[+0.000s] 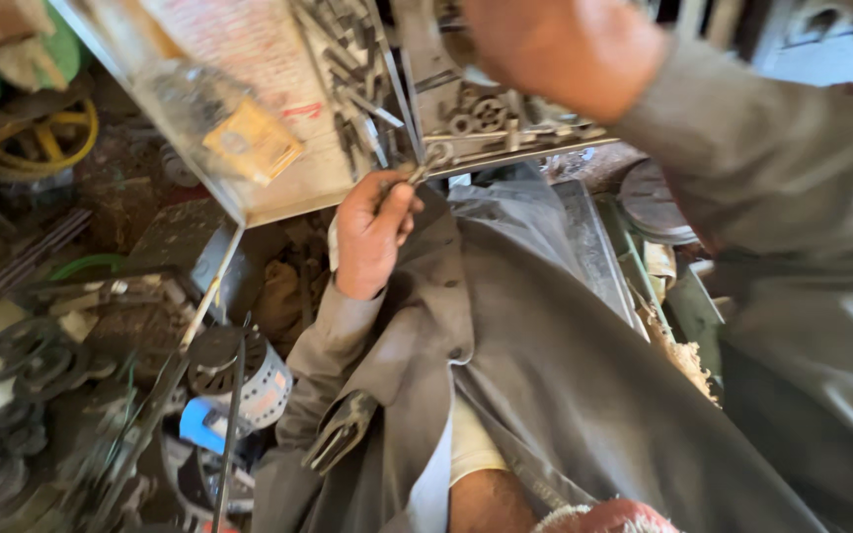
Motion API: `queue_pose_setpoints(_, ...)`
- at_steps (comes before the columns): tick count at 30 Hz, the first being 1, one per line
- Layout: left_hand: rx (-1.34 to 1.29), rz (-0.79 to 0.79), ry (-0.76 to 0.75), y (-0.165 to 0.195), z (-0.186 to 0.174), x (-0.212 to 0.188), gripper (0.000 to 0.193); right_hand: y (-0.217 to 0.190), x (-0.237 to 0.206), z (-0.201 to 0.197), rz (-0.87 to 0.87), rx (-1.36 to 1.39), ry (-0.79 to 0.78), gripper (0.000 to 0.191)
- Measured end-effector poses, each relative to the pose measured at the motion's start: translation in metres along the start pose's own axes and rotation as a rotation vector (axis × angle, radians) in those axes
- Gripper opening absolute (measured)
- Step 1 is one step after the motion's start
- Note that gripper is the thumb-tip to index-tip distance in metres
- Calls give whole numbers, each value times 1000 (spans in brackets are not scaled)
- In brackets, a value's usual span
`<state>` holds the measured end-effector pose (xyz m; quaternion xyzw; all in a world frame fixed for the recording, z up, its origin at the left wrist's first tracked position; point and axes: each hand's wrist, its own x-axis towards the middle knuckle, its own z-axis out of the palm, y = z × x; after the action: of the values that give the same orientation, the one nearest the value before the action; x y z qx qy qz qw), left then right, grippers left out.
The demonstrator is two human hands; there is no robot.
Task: The person opens a metal parts box and rummages through various fasteners and tools. They pick up several bolts and screws, compare them, and use a vernier caliper to measure one bolt before placing it back. The person continues sorting through the contents of the box.
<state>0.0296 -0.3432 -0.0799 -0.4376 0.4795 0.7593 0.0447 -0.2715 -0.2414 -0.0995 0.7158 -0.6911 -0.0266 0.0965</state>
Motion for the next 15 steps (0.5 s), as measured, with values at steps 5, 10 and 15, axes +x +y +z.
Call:
queue_pose_setpoints(5,0,-1,18,2,-4,-1,20,-24,30,5,222,92,-138,9)
queue_pose_setpoints(10,-19,3,-21,7,-1,-5,21,-19,18,-37,450,475,165,21)
queue_pose_setpoints(15,-69,-9,-57,15,10,-9,19,-6,-70,-40,899,809,513,7)
